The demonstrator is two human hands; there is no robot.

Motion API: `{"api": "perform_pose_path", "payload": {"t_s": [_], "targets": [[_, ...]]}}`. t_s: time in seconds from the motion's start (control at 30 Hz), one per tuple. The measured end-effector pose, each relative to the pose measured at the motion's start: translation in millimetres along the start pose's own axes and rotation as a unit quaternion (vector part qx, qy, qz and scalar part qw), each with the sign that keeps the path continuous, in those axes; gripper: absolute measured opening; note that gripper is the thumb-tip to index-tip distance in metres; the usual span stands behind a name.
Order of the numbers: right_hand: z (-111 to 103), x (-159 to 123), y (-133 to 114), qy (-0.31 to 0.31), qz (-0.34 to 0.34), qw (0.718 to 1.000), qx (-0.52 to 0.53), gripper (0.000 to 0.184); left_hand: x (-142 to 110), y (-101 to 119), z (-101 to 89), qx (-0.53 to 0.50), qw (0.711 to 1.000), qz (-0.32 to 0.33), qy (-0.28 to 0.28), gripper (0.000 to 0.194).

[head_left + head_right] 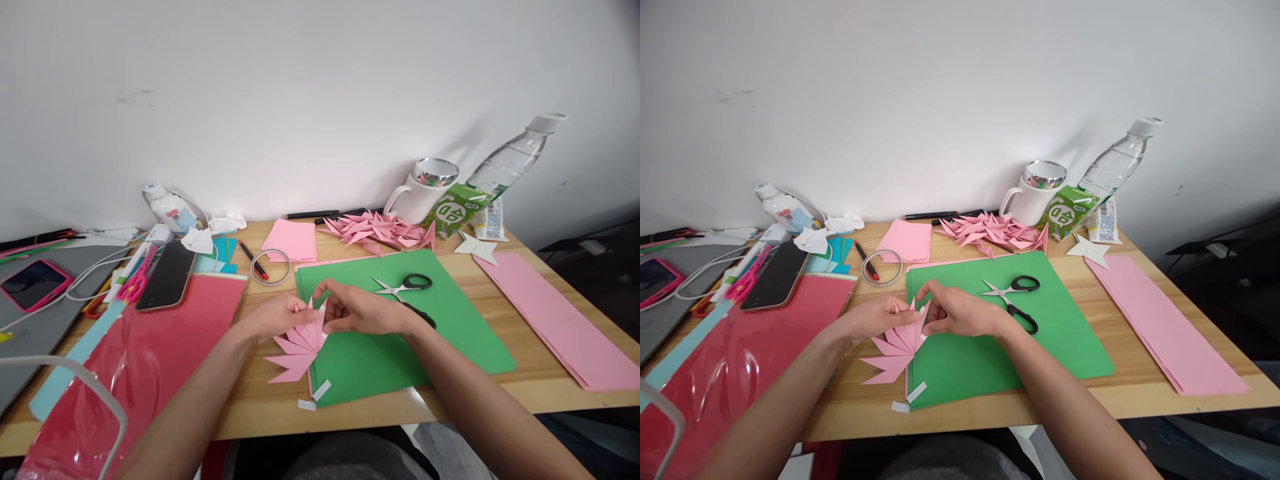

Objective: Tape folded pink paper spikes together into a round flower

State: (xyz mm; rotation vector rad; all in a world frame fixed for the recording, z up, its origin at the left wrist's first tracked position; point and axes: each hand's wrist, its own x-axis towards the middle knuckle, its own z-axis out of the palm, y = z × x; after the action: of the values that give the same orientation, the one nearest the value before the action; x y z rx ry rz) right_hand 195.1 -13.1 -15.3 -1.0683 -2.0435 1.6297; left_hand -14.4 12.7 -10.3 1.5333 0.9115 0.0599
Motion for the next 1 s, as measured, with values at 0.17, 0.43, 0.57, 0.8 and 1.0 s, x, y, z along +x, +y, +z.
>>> {"api": "perform_pose_path", "payload": {"t_s": [0.17,0.43,0.57,0.8,1.0], "targets": [[1.9,2.2,1.0,0.018,-0.001,1.0,0.011,0.04,-0.2,2.3,1.0,-0.001,1.0,0.003,0.007,0.059],[2.7,5.9,4.8,0.118,0.0,0.991,0.067,0.043,3.5,-7.4,-4.3,-0.004,0.996,0.02,0.086,0.053],[5.8,11.5,9.3,0.244,-0.007,0.961,0.13,0.061,2.4,-1.8,-5.7,-0.027,0.99,0.039,0.133,0.054],[16.1,15.8,5.0,0.272,-0.037,0.947,0.165,0.039,-1.0,14.1,-1.9,-0.1,0.973,0.05,0.202,0.058],[24.9,17.9,-0.9,0.324,-0.033,0.918,0.227,0.039,0.0,15.8,-1.7,-0.107,0.965,0.063,0.232,0.059]]}}
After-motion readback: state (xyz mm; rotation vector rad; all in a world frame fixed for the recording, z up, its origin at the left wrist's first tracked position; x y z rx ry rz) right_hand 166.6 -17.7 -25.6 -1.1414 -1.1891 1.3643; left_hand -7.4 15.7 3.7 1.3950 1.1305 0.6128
